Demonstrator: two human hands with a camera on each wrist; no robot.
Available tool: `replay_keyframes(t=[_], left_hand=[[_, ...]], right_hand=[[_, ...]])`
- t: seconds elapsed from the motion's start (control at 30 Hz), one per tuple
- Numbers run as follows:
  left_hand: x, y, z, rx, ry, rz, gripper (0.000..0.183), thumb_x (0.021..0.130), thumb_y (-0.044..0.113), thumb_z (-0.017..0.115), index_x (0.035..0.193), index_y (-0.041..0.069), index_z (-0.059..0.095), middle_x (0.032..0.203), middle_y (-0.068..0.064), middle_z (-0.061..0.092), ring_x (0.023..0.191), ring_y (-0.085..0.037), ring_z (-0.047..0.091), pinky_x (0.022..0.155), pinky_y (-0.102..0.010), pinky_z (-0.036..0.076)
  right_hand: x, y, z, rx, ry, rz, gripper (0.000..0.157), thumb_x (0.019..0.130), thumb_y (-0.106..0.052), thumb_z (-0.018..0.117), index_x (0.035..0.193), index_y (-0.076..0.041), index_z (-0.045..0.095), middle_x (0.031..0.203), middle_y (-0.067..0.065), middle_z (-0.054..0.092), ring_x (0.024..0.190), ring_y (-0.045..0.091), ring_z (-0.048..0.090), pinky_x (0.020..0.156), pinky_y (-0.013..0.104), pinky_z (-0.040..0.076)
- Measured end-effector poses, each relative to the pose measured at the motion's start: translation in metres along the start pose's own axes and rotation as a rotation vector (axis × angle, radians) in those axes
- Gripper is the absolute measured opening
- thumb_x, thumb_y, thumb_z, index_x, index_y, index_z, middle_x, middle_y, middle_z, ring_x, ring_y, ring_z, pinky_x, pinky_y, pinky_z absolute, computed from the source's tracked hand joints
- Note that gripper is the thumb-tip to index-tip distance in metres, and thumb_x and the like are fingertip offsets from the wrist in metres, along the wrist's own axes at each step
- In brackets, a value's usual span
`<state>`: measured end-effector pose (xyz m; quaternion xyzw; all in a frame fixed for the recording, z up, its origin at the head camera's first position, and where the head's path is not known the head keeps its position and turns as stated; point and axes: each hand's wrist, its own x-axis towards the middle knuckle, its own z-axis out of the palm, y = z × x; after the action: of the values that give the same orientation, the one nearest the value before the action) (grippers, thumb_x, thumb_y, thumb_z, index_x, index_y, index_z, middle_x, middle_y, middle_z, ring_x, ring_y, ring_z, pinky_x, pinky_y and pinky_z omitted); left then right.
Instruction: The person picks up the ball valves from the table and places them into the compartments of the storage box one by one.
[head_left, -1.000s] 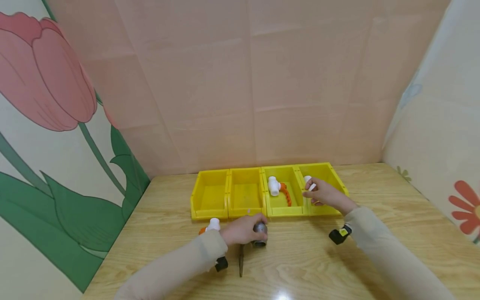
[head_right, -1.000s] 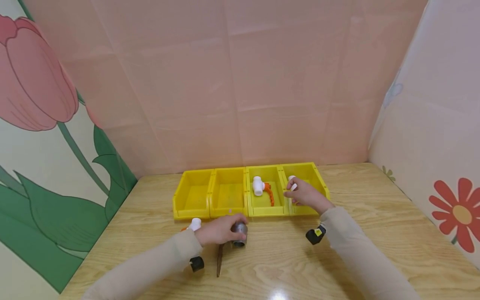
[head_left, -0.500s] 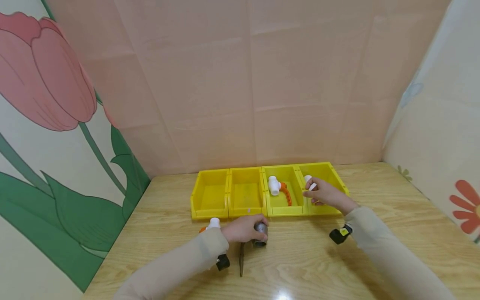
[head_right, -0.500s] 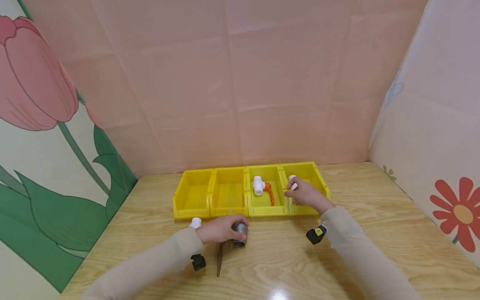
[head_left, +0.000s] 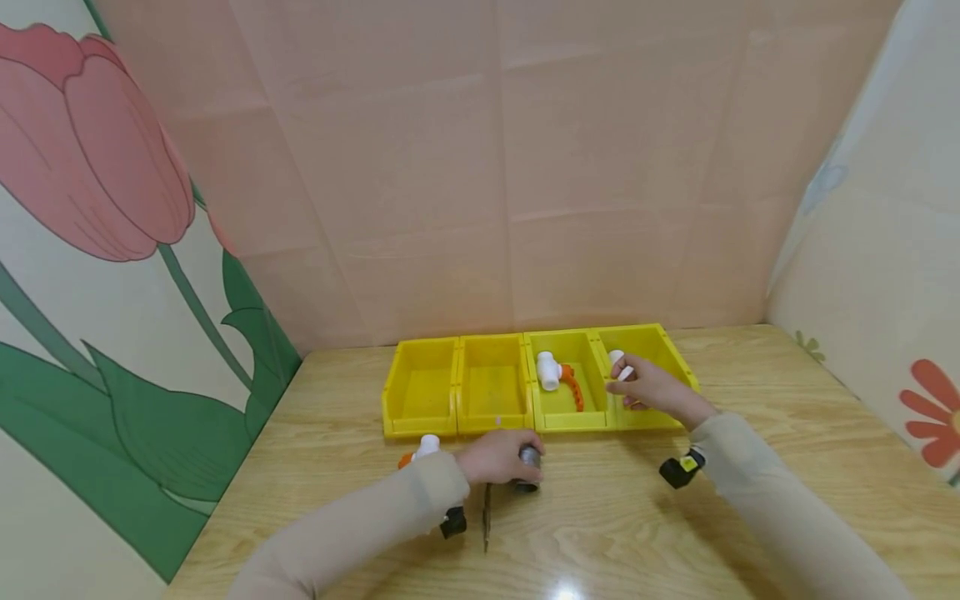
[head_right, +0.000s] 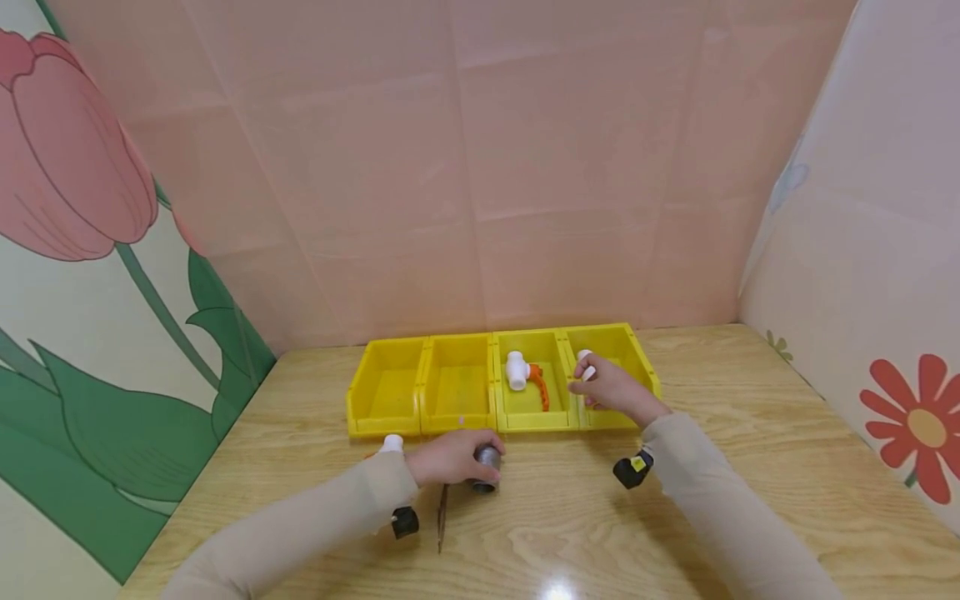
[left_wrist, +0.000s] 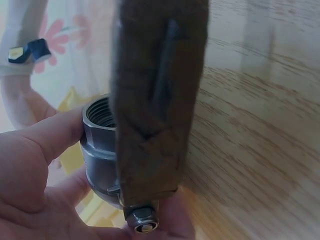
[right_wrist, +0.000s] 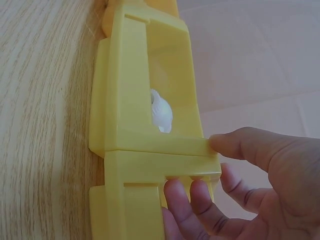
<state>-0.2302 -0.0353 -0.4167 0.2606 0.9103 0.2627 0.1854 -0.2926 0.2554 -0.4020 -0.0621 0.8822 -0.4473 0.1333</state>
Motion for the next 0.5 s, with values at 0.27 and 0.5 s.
replay_keyframes(t=[0.27, 0.5], left_hand=[[0.0006, 0.0058, -0.0007, 0.012, -0.009, -0.029, 0.029, 0.086, 0.027, 0.074, 0.111, 0.017, 0.063, 0.099, -0.003, 0.063, 0.078, -0.013, 0.053, 0.063, -0.024, 0.044], [0.0014, 0.0030, 0.0005, -0.051, -0.001, -0.053, 0.026, 0.085, 0.024, 0.075, 0.108, 0.019, 0.064, 0.096, 0.000, 0.060, 0.077, -0.014, 0.053, 0.059, -0.026, 0.045]], right_hand=[[-0.0010, -0.0007, 0.0005, 0.004, 0.000, 0.002, 0.034, 0.097, -0.026, 0.060, 0.112, -0.002, 0.042, 0.086, 0.008, 0.051, 0.073, 0.022, 0.056, 0.065, 0.033, 0.050], [-0.0014, -0.0002, -0.0006, 0.009, -0.006, -0.017, 0.035, 0.097, -0.025, 0.060, 0.112, -0.001, 0.041, 0.089, 0.009, 0.051, 0.075, 0.023, 0.056, 0.066, 0.035, 0.051]])
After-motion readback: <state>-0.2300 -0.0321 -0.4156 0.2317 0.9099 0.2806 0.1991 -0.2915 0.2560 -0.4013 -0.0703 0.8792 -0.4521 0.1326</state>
